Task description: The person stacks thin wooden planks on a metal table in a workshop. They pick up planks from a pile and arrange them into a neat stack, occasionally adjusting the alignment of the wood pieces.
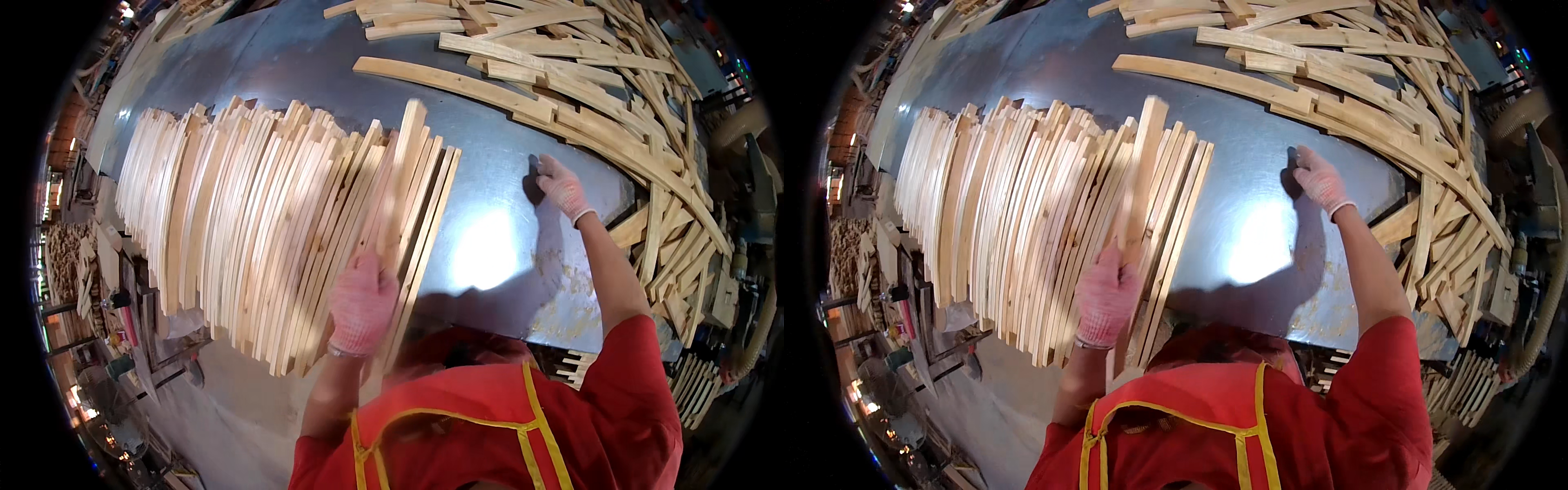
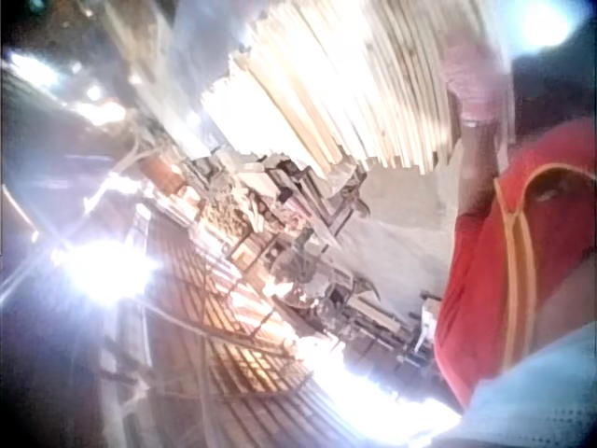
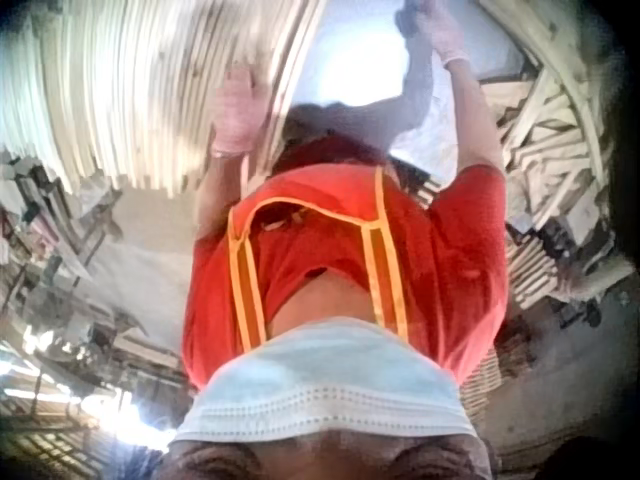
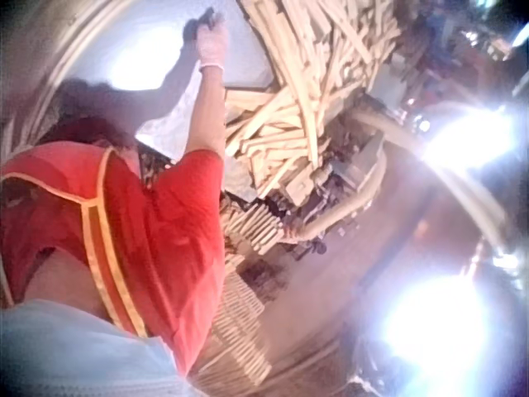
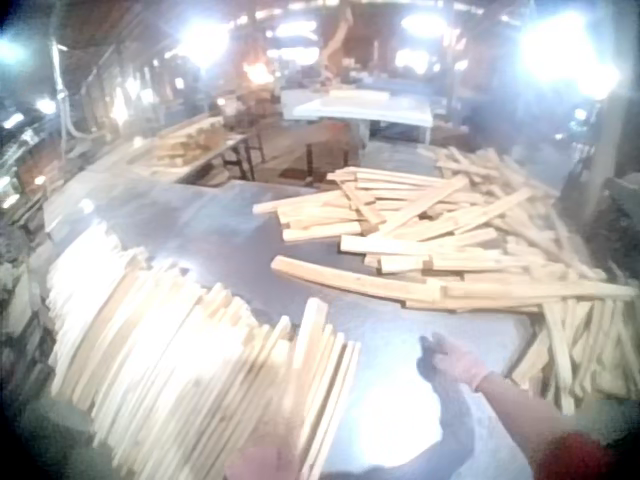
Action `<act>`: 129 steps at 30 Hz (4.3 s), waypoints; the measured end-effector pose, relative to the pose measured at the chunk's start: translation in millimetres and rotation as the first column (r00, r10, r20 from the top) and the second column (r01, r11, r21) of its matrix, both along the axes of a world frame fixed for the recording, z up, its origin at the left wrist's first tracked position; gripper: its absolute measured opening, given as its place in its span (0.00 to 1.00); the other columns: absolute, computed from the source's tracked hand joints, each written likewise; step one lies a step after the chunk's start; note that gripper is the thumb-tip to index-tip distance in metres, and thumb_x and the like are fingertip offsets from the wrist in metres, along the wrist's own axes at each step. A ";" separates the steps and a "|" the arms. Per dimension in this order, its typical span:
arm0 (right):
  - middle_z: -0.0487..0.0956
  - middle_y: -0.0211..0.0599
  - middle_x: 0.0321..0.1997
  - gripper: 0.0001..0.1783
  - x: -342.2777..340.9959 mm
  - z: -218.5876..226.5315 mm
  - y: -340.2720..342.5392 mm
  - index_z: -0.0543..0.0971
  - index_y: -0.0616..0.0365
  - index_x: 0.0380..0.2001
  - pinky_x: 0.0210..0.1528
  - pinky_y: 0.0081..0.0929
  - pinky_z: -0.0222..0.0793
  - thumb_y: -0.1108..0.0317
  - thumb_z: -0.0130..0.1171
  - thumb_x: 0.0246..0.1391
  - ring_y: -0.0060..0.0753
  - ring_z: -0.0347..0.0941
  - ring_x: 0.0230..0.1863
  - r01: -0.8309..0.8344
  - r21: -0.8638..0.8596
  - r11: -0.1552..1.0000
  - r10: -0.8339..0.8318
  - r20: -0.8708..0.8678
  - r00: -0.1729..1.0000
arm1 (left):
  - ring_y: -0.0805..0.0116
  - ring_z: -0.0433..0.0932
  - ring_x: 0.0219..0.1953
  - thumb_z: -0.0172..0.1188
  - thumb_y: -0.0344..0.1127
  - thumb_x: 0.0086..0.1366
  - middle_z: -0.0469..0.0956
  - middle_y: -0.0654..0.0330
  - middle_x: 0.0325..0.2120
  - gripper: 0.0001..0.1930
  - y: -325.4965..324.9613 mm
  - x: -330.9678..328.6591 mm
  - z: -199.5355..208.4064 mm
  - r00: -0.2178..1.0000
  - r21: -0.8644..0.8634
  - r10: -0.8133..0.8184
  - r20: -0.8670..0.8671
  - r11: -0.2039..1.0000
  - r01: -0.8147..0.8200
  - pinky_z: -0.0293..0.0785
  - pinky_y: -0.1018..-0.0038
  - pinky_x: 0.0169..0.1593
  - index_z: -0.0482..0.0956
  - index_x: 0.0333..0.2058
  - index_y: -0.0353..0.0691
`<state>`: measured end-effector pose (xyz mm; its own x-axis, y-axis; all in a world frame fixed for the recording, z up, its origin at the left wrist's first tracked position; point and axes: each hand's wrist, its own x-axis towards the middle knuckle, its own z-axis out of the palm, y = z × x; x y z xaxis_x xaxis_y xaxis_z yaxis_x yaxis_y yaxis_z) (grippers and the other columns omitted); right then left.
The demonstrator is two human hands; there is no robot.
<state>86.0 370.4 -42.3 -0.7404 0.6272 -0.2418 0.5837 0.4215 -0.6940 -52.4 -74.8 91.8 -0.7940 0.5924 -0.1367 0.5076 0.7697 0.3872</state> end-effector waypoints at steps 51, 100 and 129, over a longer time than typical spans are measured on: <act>0.85 0.40 0.55 0.31 -194.9 115.9 -135.0 0.78 0.52 0.63 0.63 0.43 0.69 0.60 0.67 0.56 0.44 0.77 0.62 -0.772 0.407 0.488 0.700 0.346 0.624 | 0.53 0.85 0.40 0.62 0.36 0.67 0.80 0.50 0.45 0.29 -11.8 40.9 -84.7 0.956 -0.166 -0.027 -0.291 0.986 -0.023 0.83 0.58 0.40 0.70 0.65 0.35; 0.81 0.42 0.38 0.43 -99.5 82.0 -392.3 0.58 0.70 0.70 0.28 0.30 0.74 0.63 0.68 0.62 0.28 0.77 0.30 -0.009 -0.686 0.727 -0.056 -0.073 0.996 | 0.47 0.73 0.61 0.66 0.39 0.62 0.74 0.50 0.59 0.25 -222.7 21.5 -30.5 0.920 0.095 0.021 -0.390 0.995 0.017 0.71 0.51 0.62 0.76 0.57 0.39; 0.78 0.35 0.24 0.13 21.7 93.8 -193.1 0.73 0.58 0.39 0.20 0.31 0.72 0.66 0.66 0.59 0.29 0.73 0.19 0.432 -0.474 0.768 -0.506 -0.034 0.862 | 0.50 0.66 0.70 0.58 0.45 0.69 0.73 0.54 0.62 0.27 -174.5 55.1 -40.5 0.862 -0.100 -0.291 -0.415 0.956 0.275 0.57 0.46 0.78 0.74 0.64 0.42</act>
